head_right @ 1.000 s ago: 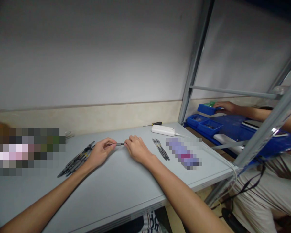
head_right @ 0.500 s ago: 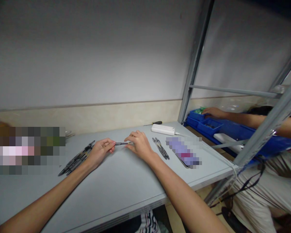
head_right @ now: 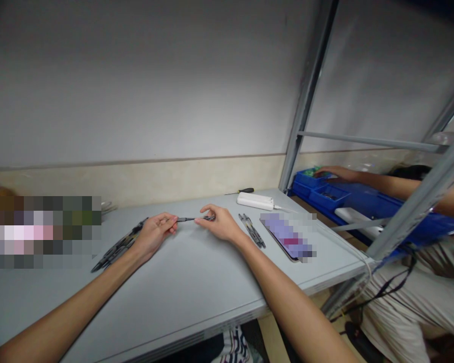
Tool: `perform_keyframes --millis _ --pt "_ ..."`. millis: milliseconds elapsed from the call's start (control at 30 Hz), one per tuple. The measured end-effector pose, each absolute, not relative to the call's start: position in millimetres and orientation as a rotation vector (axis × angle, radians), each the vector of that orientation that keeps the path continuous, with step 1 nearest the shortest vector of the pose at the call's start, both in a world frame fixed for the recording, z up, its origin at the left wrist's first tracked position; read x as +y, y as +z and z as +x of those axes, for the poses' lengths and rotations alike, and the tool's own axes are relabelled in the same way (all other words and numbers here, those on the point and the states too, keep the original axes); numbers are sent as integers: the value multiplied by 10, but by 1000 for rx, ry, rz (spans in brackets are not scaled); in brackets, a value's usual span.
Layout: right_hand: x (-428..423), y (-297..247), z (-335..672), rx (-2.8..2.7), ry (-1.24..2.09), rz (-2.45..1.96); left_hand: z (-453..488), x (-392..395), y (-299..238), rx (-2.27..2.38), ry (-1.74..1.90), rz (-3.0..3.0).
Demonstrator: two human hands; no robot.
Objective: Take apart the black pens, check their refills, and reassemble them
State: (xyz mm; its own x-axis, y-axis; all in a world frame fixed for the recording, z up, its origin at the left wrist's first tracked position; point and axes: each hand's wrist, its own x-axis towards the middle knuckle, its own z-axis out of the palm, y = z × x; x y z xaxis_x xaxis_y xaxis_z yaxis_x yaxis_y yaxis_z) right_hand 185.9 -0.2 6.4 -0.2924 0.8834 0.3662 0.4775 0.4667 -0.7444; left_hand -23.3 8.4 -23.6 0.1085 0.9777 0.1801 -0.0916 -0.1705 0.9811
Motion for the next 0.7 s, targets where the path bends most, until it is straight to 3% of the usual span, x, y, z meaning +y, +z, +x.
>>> perform_keyframes --millis 467,700 --pt "72 12 1896 -1817 1037 -1155 -206 33 -166 924 1276 1202" --pt "63 53 1894 -1673 1057 -1092 -199 9 -125 941 1256 1120"
